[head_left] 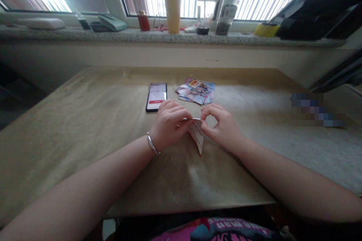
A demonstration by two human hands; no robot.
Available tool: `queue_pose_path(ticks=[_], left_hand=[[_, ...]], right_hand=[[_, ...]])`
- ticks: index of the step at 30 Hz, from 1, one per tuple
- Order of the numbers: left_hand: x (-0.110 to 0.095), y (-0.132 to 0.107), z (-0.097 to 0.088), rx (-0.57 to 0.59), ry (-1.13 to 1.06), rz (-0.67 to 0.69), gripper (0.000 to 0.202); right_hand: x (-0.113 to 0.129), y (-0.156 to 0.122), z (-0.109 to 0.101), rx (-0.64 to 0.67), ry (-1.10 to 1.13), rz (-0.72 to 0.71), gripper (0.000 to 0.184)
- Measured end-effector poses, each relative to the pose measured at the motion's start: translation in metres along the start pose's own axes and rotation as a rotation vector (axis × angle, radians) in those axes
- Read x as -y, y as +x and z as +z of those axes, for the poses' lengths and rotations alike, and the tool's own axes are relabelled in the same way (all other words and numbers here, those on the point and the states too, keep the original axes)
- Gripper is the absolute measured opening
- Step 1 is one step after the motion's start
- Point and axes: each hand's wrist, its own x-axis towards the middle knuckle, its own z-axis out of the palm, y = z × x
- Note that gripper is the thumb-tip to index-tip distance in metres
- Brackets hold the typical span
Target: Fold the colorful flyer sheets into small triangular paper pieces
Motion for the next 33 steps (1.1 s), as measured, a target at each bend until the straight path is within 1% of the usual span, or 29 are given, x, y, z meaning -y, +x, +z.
queue_pose_path(ticks=[5,9,12,15,18,22,26,29,33], left_hand=[[0.001,0.0,0.001,-0.038,-0.048,-0.072,0.017],[0.003,0.0,0.001,-0.049,-0.071,-0.102,0.016],[0.003,0.0,0.001,-0.053,-0.058,-0.086,0.018],[0.003,0.0,0.001,-0.058,-0.03,-0.045,0.021],[0.002,0.0,0.002,-0.072,0.0,0.019,0.02],[0.001,-0.001,0.001,-0.107,0.022,0.1,0.013],[0.002,-0.002,0.002,-0.138,-0.015,0.046,0.013],[0.005,-0.002,0.003,-0.169,-0.06,-0.008,0.014],[0.007,-0.002,0.004,-0.2,-0.071,0.008,0.014]], right_hand=[[-0.009,-0.002,-0.001,-0.02,0.118,0.034,0.011],[-0.013,-0.002,0.0,-0.048,0.135,0.064,0.006],[-0.01,-0.001,0.0,-0.041,0.098,0.006,0.003],[-0.006,-0.001,0.0,-0.027,0.054,-0.063,0.007],[-0.003,-0.001,0.0,-0.041,0.034,-0.067,0.012],[0.0,-0.001,0.0,-0.064,0.009,-0.08,0.012],[0.001,-0.001,0.0,-0.102,0.03,-0.115,0.014],[-0.001,-0.002,0.0,-0.123,0.045,-0.116,0.02],[-0.004,-0.002,0.0,-0.146,0.025,-0.102,0.019]])
